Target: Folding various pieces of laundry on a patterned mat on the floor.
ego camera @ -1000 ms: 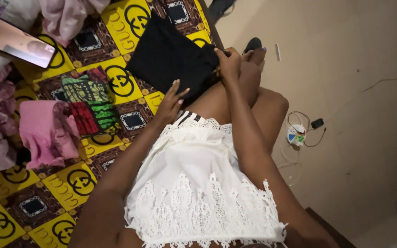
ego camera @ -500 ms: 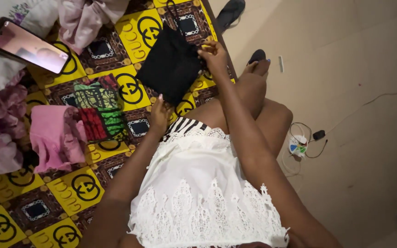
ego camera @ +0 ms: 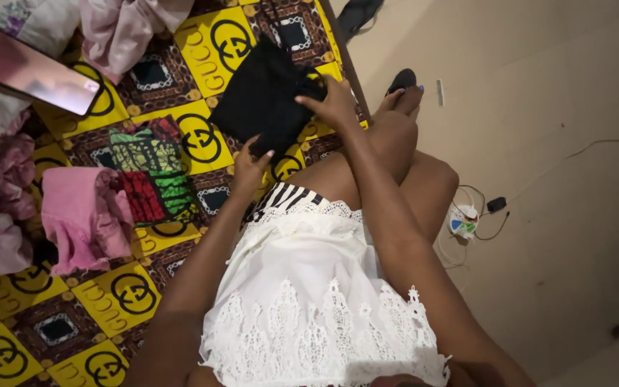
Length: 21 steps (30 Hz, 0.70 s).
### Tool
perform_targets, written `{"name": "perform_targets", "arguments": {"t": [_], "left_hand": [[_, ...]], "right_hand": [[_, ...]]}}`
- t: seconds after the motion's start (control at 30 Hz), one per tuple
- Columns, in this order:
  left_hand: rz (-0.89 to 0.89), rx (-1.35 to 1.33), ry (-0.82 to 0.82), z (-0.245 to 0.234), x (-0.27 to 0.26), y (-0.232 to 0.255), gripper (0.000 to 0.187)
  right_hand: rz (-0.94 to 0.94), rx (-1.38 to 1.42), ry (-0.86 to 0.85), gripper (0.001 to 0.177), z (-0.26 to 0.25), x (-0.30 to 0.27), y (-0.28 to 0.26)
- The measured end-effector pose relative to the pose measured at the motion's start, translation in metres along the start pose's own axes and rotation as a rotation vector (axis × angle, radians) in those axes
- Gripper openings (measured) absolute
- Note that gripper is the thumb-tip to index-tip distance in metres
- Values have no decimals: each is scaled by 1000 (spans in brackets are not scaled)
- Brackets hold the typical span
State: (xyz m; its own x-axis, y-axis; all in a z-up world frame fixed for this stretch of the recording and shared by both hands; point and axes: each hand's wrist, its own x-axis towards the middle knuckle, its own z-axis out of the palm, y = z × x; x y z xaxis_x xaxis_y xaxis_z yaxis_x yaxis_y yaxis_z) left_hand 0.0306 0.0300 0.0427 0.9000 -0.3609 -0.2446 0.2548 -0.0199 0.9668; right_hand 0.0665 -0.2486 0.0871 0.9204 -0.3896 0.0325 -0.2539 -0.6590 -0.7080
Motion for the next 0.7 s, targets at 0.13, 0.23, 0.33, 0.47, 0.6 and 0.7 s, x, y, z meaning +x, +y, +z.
{"name": "perform_targets", "arguments": {"t": [0.13, 0.23, 0.33, 0.47, 0.6, 0.7], "left_hand": [[-172, 61, 45, 3, 3, -15, 32], [-190, -10, 60, 6, 5, -36, 29], [-270, -163, 72, 16, 6, -28, 27], [-388, -250, 108, 15, 1, -20, 25], [-472, -203, 139, 19, -15, 5, 28], [-311, -6, 226, 14, -11, 22, 34]], "right_hand": [[54, -113, 7, 64, 4, -9, 27], [103, 65, 42, 53, -4, -15, 29], [-11, 200, 63, 50, -4, -16, 42], [132, 182, 46, 53, 11, -14, 55], [95, 346, 51, 67, 27, -20, 84], [43, 295, -7, 68, 19, -21, 73]]}}
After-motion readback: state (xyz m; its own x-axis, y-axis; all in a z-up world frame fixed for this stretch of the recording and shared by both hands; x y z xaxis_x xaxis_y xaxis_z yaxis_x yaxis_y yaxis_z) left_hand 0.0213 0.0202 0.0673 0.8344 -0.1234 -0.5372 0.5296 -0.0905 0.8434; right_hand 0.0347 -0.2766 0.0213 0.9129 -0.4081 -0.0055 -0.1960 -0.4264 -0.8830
